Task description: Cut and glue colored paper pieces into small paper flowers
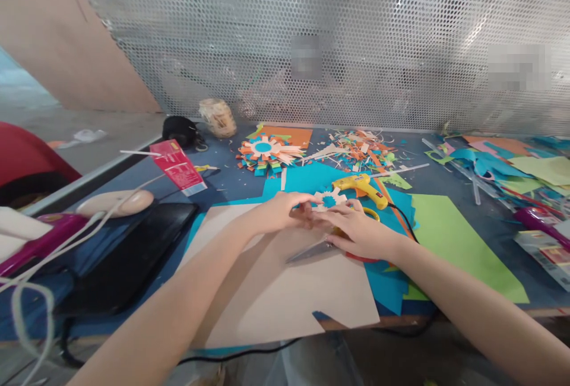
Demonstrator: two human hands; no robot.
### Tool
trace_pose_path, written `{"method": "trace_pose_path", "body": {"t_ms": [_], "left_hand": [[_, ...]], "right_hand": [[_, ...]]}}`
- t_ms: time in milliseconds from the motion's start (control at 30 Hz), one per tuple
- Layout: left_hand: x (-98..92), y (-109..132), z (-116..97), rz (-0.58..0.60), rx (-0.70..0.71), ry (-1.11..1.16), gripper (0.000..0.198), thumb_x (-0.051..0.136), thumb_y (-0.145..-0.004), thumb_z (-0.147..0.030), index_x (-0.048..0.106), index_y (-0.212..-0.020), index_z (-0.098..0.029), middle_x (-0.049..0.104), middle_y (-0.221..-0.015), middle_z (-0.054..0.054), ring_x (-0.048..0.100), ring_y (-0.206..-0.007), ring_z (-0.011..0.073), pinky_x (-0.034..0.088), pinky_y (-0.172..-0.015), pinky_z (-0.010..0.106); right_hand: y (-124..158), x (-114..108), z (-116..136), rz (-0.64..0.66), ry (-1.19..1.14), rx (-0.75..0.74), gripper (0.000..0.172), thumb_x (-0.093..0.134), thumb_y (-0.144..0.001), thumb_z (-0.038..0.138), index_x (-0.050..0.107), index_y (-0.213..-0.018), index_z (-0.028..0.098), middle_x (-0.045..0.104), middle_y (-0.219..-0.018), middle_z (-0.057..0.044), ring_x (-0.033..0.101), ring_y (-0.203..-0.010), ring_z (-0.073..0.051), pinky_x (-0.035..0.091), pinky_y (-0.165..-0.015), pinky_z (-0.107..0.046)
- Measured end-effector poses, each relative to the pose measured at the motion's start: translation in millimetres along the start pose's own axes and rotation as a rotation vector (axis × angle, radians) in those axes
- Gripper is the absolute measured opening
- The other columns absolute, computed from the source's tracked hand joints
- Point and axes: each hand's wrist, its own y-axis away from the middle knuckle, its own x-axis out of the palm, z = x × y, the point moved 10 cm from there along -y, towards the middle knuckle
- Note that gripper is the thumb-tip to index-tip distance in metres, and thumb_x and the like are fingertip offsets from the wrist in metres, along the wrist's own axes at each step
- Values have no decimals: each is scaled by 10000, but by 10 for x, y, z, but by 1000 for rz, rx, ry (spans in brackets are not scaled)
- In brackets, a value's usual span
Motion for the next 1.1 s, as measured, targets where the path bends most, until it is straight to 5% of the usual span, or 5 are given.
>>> {"method": "trace_pose_path", "body": {"t_ms": [567,767,900,967,1100], "left_hand": [[-12,10,0,-1,-33,-3,479,520,-794,-323,457,-1256,-210,623,-929,34,590,-854,176,443,-769,278],[-242,25,-51,-159,5,-56,407,515,-791,-318,525,-1184,-211,607,-890,20,572,-822,155,451,-761,267],[-446,61,-28,-341,6,-23,481,570,-752,-381,522,-1182,-171,644,-976,58,587,-839,171,465,-785,298],[-478,66,22,-381,-28,-23,426,566,-755,-375,555,-1129,-172,671,-917,51,606,-812,175,474,-780,307],[-511,80,149,-463,-107,73,349,573,-745,-364,567,-1039,-177,665,-838,41,637,-706,177,497,-558,257]], "right_hand": [[6,-29,40,-29,-20,-30,346,399,-898,249,478,-1233,214,578,-1212,-96,531,-1042,-233,302,-906,-437],[10,-106,-6,-87,-23,13,306,429,-876,225,521,-1167,194,634,-1106,-96,553,-1019,-235,324,-902,-432],[139,-506,-436,-398,83,313,234,424,-868,240,568,-1049,203,650,-1051,-76,568,-1003,-218,380,-900,-372],[259,-643,-685,-487,149,497,268,421,-863,283,551,-1050,142,624,-1043,-160,556,-1007,-297,402,-857,-444],[448,-577,-1131,-344,296,883,538,481,-791,543,513,-1052,74,574,-1038,-266,543,-988,-417,428,-750,-527]]}}
